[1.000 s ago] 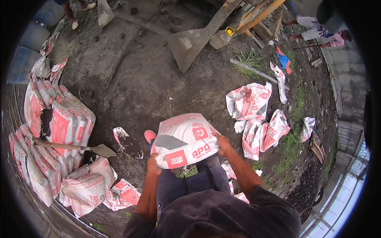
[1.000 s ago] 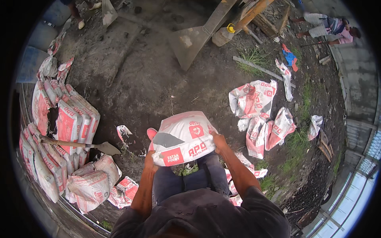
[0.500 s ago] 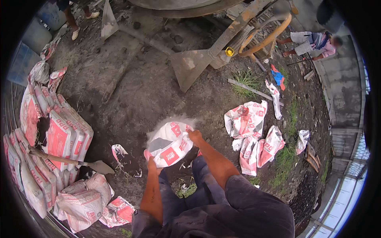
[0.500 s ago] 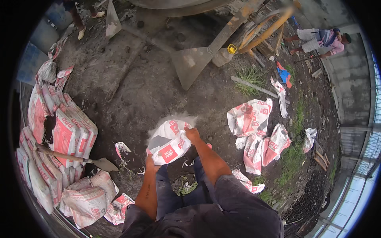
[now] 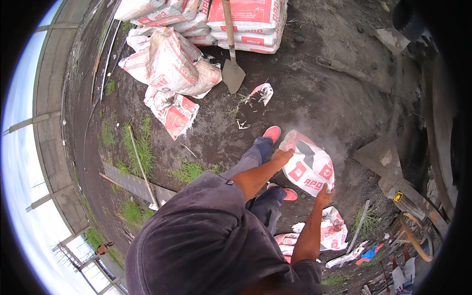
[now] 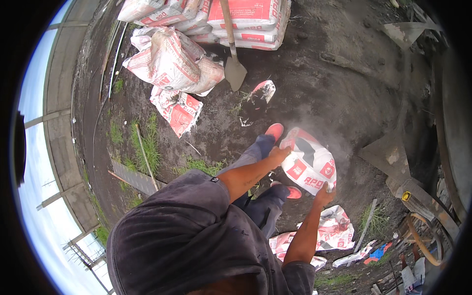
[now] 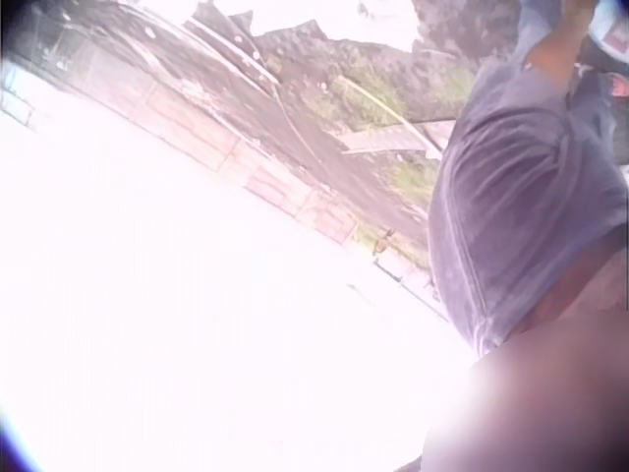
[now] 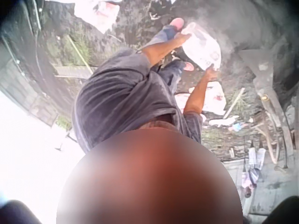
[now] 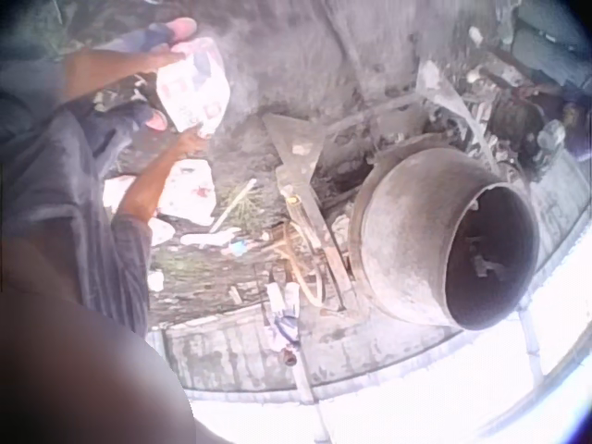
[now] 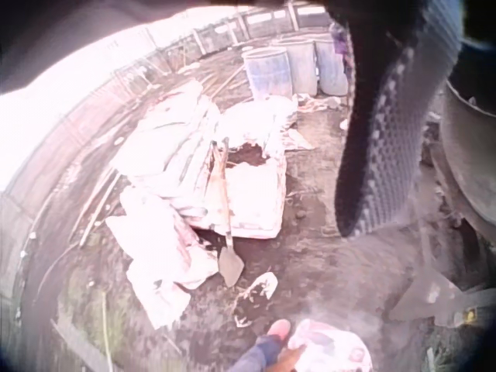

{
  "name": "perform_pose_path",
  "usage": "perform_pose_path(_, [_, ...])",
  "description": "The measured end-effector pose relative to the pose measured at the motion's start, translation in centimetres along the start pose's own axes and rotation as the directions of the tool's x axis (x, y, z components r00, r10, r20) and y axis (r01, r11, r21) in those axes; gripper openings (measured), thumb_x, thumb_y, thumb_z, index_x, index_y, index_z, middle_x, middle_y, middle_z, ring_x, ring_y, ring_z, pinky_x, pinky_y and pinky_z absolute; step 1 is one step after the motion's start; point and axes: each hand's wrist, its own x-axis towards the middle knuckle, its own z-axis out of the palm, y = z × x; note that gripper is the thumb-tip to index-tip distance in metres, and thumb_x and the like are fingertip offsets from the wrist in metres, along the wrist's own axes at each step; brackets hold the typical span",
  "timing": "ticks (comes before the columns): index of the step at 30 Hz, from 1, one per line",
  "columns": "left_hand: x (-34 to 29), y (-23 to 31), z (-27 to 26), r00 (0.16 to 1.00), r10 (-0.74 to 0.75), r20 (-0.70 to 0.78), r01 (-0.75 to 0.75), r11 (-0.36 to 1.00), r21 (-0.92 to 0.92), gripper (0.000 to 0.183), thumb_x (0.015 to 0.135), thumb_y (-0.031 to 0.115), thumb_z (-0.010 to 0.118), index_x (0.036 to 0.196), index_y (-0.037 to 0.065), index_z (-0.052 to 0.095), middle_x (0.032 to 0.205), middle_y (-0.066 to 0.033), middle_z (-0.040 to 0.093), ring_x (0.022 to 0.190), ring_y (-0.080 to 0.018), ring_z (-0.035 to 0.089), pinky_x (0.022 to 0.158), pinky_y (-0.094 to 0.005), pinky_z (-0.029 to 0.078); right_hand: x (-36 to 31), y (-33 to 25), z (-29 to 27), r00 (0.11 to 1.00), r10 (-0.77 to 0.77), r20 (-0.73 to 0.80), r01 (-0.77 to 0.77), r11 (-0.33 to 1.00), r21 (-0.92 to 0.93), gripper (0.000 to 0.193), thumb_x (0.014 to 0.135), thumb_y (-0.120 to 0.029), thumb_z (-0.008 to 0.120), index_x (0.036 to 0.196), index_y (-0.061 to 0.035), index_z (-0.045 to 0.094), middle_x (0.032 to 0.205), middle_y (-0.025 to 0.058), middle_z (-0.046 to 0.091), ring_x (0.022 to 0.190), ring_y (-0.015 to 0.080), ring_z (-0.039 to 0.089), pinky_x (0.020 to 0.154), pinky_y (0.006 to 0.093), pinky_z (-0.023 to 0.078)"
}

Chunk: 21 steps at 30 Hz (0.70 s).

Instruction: The person walks to a pile of cement bags, picks up a bag, tears it open, and pours the contents into a cement mixer. They then scoop wet cement from the mixer with a bucket and return it to a water bucket, repeating the scoop-and-return cycle.

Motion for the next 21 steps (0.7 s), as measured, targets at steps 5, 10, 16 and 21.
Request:
perform_pose_path(5, [-2.6, 1.2, -2.0, 0.989, 0.135, 0.052, -0.138, 0.989, 0.052, 0.077, 0.075, 0.047, 0.067, 0.124, -0.007, 0.043, 0.106, -0.0221, 0.062, 0.087, -0.0304, 0.065, 0.064, -0.0380, 0.052, 1.3, 0.5, 0.6, 0.998, -0.009, 0.059, 0.006, 0.998, 0.056, 0.053, 0.078, -0.025, 0.066, 0.113, 0.0130, 0.055, 0.108, 0.0296, 0.060, 0.099, 0.0406, 0.060, 0.086, 0.0438, 0.047])
perform_pose_path(10, [-4.2, 1.4, -5.1, 0.968, 0.130, 0.214, -0.133, 0.991, 0.004, 0.079, 0.077, 0.045, 0.066, 0.133, -0.002, 0.038, 0.115, -0.0191, 0.059, 0.094, -0.0300, 0.062, 0.062, -0.0394, 0.051, 3.3, 1.6, 0.0, 0.987, -0.021, 0.161, 0.000, 0.992, 0.129, 0.044, 0.079, -0.020, 0.061, 0.109, 0.0118, 0.058, 0.103, 0.0289, 0.062, 0.094, 0.0379, 0.063, 0.082, 0.0418, 0.048])
perform_pose_path(16, [-4.3, -5.3, -12.0, 0.928, 0.368, 0.056, -0.365, 0.929, -0.063, 0.055, 0.080, 0.036, 0.065, 0.118, -0.003, 0.053, 0.096, -0.0144, 0.062, 0.080, -0.0204, 0.061, 0.060, -0.0345, 0.049, 2.8, 0.6, -3.2, 0.949, -0.177, 0.262, 0.135, 0.976, 0.171, 0.038, 0.082, -0.016, 0.059, 0.110, 0.0102, 0.057, 0.098, 0.0223, 0.064, 0.090, 0.0274, 0.063, 0.077, 0.0361, 0.047])
perform_pose_path(21, [-7.8, -17.6, -19.1, 0.953, 0.243, -0.180, -0.264, 0.959, -0.105, 0.036, 0.080, 0.033, 0.064, 0.095, 0.000, 0.062, 0.072, -0.0112, 0.062, 0.060, -0.0199, 0.059, 0.050, -0.0345, 0.046, 4.7, 2.8, -5.9, 0.912, -0.285, 0.294, 0.255, 0.957, 0.137, 0.032, 0.083, -0.018, 0.059, 0.103, 0.0073, 0.062, 0.098, 0.0201, 0.065, 0.087, 0.0283, 0.062, 0.076, 0.0373, 0.048])
